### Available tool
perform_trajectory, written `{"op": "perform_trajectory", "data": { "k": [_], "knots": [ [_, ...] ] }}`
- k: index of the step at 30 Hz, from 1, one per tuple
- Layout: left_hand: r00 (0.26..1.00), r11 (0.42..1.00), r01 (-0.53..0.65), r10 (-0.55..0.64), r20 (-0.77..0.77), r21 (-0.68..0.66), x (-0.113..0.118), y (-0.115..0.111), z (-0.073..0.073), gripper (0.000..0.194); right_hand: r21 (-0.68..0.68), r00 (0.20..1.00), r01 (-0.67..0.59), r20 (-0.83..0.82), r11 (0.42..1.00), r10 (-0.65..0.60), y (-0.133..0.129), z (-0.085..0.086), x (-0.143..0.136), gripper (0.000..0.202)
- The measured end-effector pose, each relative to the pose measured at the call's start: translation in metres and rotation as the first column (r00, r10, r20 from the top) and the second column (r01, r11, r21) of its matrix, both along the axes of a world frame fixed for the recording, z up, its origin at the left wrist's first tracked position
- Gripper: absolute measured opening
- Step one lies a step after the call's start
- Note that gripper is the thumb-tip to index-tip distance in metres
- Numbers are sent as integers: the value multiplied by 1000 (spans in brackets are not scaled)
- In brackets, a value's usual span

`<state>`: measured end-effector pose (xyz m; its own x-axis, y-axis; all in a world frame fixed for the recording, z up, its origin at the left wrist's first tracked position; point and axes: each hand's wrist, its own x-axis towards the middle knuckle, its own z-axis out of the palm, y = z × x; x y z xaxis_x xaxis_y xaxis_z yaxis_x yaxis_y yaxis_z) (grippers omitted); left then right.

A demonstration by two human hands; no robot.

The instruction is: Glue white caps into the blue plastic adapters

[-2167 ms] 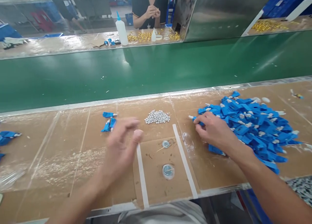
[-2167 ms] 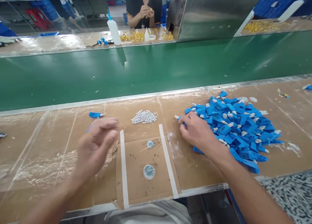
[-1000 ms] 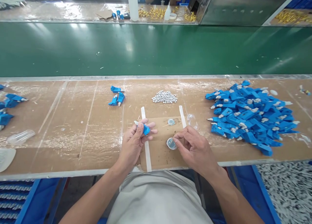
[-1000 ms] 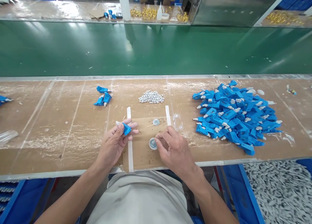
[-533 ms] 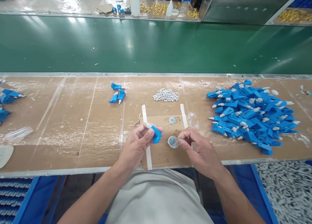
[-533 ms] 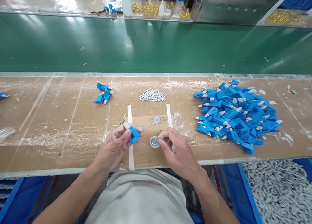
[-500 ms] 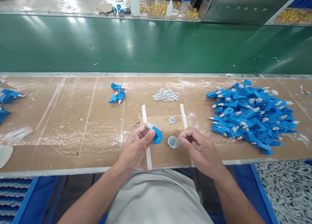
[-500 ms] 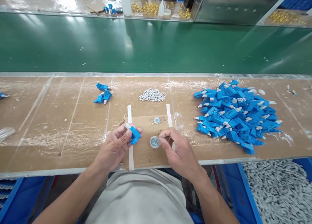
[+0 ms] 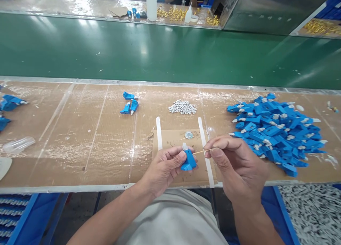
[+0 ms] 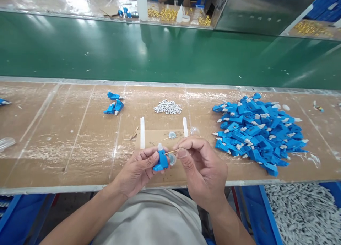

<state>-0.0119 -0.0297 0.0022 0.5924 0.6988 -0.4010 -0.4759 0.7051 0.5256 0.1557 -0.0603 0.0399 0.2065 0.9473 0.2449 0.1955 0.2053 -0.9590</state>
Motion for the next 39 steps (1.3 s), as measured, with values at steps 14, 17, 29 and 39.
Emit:
{"op": "perform_trajectory", "data": {
  "k": [14, 17, 29, 39],
  "knots": [
    [1000, 1000, 7, -7, 10, 5, -1, 0, 1, 35, 92, 988, -76, 140, 993, 63, 3, -13, -2, 14],
    [1000, 1000, 4, -4, 9, -6, -1, 0, 0, 37, 92, 981, -96, 179, 991, 79, 3, -13, -2, 14],
    [999, 1000, 17, -16, 34, -13, -1, -3, -6, 31, 123, 900, -195, 418, 973, 128, 1, -10, -2, 18],
    [1000, 999, -13, 13, 10, -44, -15, 3, -14, 31, -65, 920, -60, 385, 996, 80, -5, -29, 20, 8]
  ]
}}
